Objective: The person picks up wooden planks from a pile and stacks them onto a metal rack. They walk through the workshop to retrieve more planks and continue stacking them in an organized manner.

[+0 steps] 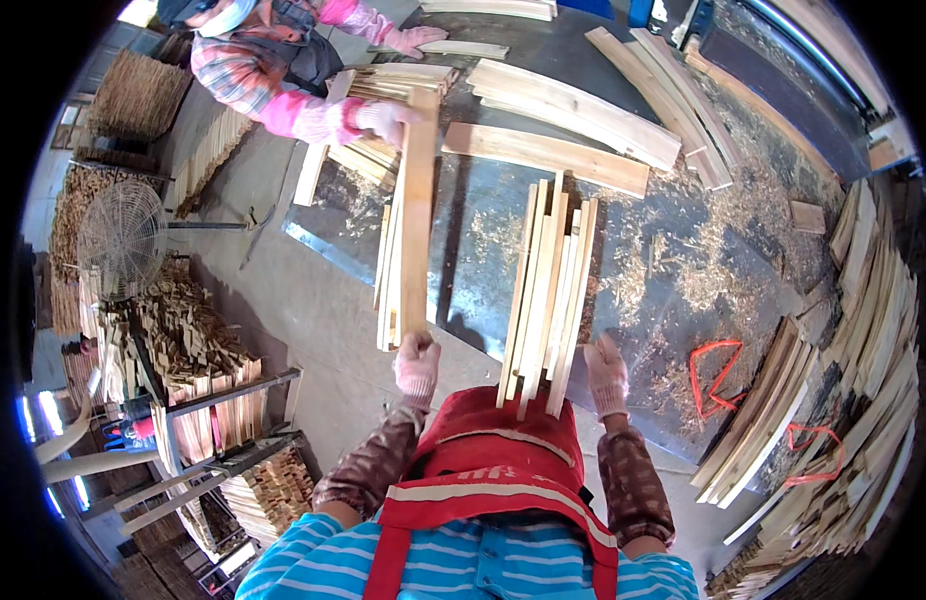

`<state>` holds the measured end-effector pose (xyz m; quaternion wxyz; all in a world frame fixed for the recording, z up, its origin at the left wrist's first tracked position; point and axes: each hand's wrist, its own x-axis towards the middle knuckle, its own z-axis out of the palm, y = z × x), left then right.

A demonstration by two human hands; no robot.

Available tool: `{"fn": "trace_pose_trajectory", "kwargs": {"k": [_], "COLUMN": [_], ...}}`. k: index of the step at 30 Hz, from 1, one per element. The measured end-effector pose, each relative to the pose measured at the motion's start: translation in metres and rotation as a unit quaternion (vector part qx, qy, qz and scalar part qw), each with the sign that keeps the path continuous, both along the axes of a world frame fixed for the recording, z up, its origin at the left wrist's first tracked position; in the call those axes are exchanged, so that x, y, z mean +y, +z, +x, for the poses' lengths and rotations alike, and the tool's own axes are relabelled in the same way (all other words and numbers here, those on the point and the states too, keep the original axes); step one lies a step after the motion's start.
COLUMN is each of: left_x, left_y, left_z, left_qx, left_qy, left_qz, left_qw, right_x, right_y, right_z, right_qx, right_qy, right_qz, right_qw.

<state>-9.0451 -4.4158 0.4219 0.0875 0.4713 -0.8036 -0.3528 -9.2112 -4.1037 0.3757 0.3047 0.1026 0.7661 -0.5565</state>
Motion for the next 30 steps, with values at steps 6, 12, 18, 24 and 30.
{"fn": "trace_pose_trajectory", "kwargs": {"k": [6, 12, 18, 24, 30], "left_x": [-0.007, -0.080, -0.112, -0.071, 0.019], "left_y": [0.014, 0.018, -0.010, -0.006, -0.022], "left_z": [0.031, -0.043, -0.075, -0.058, -0.050], "left_qx": [0.014, -0.080, -0.160, -0.120, -0.070], "left_qy": [-0.050, -0.026, 0.048, 0.023, -0.027], "left_qz": [0.312, -0.181, -0.099, -0.092, -0.048], "left_qw": [0.949, 0.980, 0.981, 0.988, 0.996], "right_x": [0.022, 0.016, -0.020, -0.034, -0.048], "right_y": [-0.024, -0.044, -0.046, -0.049, -0.021], "right_z": [-0.002, -0.011, -0.015, -0.011, -0.014], "right_qx": [0.006, 0.063, -0.024, 0.018, 0.041], "right_qy": [-0.060, -0.001, -0.062, -0.026, 0.018], "right_qz": [0.009, 0.035, -0.039, -0.020, 0.026], "right_qw": [0.998, 0.997, 0.997, 0.999, 0.999]}}
